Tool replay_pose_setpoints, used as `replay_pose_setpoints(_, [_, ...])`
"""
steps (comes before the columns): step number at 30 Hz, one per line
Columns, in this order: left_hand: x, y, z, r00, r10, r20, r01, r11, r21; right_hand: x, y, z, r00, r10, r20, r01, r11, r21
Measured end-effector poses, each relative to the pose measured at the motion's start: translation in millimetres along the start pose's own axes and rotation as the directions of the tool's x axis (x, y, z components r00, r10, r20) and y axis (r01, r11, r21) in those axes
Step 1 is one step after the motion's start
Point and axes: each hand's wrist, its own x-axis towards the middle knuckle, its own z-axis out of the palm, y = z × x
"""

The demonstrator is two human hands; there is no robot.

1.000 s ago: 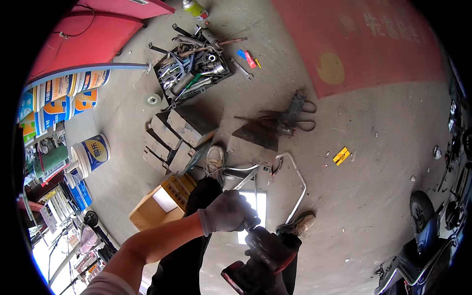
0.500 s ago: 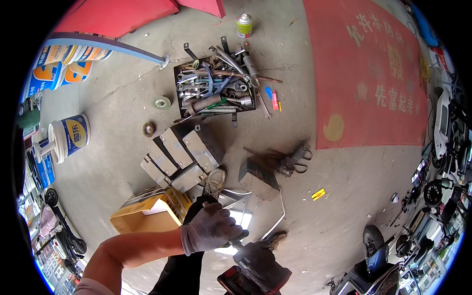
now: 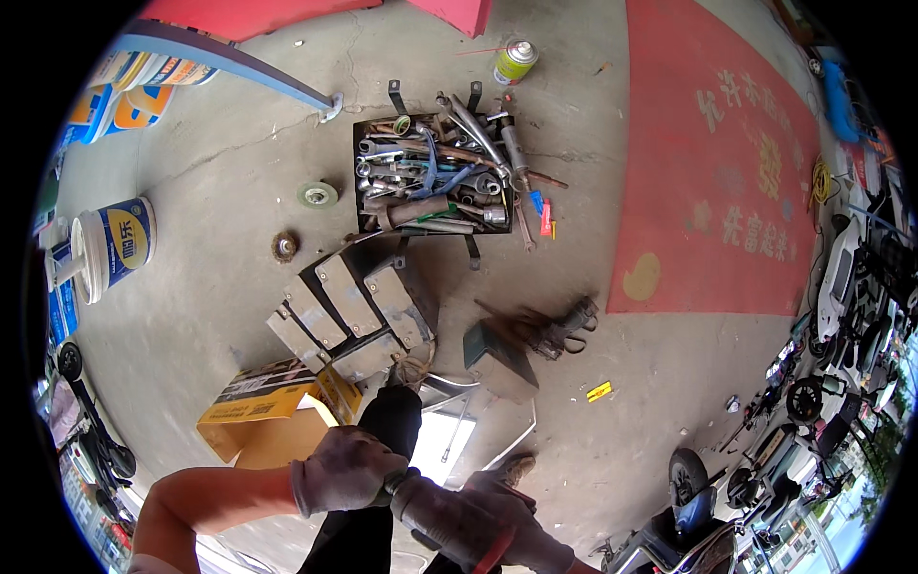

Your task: The person puts on gloves, retrieves a cordless impact wrench and drill, then works on the rear wheel of a blue scooter. They remove the rear mudguard and loosen wheel nuts using the impact wrench and a socket extension.

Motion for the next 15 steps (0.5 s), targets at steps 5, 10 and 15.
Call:
replay_pose_setpoints(5, [5,-8,7,0.999,0.005,-0.039,-0.004,1.0,0.031,1,57,1,1.0,0.016,-0.014,-0.01,0.937,0.348])
replay_pose_setpoints(10, [8,-14,28,0.954,0.008,0.299,0.022,0.995,-0.099,0,97,-17,0.978,-0.04,0.203,0.053,0.997,-0.059])
replay_pose_setpoints(15, [34,-34,104,0.997,0.016,0.072,-0.017,1.0,0.024,19,57,1,0.935,0.201,-0.291,-0.007,0.834,0.552])
